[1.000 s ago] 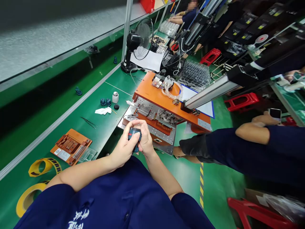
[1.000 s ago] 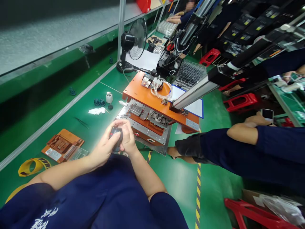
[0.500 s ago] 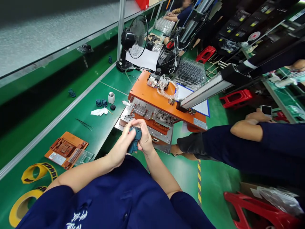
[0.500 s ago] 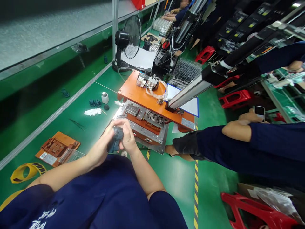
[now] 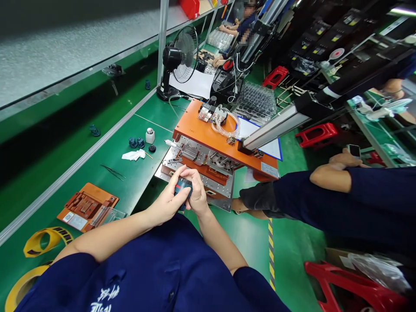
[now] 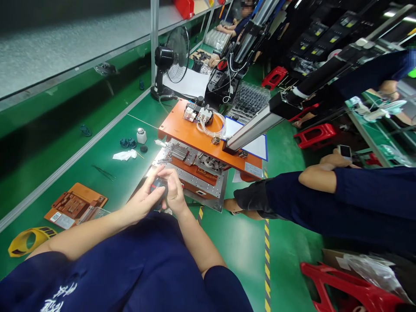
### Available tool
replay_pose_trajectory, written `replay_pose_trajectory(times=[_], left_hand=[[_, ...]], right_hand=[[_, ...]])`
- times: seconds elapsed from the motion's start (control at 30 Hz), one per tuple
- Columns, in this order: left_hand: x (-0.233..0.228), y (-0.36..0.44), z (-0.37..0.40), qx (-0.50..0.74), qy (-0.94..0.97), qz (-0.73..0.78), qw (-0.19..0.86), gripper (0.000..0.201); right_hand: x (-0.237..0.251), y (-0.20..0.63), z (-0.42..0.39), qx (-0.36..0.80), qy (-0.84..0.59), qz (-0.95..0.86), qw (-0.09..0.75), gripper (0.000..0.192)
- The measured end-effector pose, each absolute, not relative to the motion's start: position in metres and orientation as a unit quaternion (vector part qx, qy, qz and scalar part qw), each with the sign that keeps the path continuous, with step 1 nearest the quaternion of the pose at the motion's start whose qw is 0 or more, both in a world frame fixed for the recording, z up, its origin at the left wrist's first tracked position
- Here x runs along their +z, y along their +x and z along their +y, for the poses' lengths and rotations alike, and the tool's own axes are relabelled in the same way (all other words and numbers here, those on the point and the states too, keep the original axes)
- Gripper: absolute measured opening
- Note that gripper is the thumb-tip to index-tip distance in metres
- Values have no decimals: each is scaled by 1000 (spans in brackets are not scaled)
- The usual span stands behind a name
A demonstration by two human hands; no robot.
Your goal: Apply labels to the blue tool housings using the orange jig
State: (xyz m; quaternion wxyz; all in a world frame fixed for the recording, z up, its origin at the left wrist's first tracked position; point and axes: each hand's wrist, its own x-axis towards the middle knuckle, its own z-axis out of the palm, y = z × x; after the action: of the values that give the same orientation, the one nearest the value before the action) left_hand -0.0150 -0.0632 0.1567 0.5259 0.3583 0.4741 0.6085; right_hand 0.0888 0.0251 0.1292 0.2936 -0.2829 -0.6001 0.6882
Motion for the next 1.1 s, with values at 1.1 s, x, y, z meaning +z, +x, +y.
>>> replay_pose_trajectory(times=[1.1], left_hand=[[155,-29,-41,747,184,423,478,48]], right_hand=[[114,90,26,198,-125,-823,517,58]])
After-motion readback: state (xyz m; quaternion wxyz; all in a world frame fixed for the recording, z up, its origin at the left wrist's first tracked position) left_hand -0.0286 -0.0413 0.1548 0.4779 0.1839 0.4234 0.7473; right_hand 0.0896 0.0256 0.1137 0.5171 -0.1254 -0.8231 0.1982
